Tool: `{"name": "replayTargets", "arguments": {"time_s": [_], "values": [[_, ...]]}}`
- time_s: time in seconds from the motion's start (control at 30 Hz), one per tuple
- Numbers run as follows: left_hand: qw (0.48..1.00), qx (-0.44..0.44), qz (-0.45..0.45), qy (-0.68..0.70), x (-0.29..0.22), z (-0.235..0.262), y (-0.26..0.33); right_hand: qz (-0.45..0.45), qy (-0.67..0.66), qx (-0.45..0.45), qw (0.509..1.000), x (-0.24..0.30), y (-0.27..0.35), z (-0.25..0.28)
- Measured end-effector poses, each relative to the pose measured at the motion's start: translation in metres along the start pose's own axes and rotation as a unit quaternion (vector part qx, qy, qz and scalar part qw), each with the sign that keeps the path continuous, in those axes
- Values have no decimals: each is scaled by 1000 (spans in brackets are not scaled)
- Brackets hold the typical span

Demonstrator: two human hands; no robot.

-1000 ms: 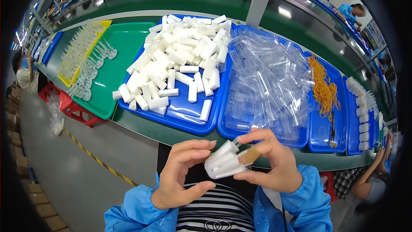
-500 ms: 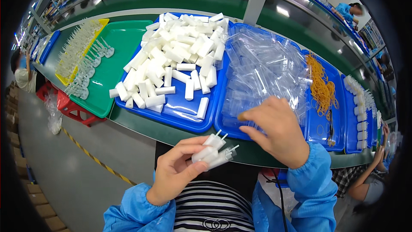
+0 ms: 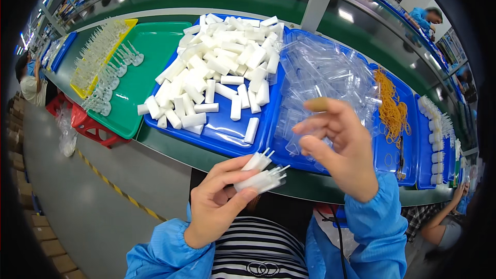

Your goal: The person assembles small white cylindrical components by inserting them into clear plastic sleeves and securing them with rubber bands. The person handles the items one at a time, picking them from trays and placing the finished units into a designated tray.

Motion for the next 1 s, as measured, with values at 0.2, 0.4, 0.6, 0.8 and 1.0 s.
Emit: {"name": "replayTargets", "arguments": {"time_s": [0.2, 0.4, 0.6, 0.8, 1.0], "values": [[1000, -22, 0, -6, -1, -10, 0, 37, -54, -24, 998, -9, 30, -18], [999, -39, 4, -11, -1, -11, 4, -2, -84, -16, 996, -14, 36, -23], [999, -39, 1, -11, 1, -11, 5, 36, -39, -36, 998, -17, 43, -24], [999, -33, -18, -10, 1, -12, 7, 24, -81, -55, 995, -25, 50, -30], [997, -28, -48, -62, -3, -17, 3, 145, 93, -79, 982, -20, 56, -30]]}}
Point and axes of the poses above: each hand's wrist, its own y-axis away from the middle knuckle, its own z-axis out of the back of the hand, x = y × z, the point moved 1 cm from there along -y, towards the middle knuckle, and after that the axes turned 6 degrees about -z, right-handed, at the moved point
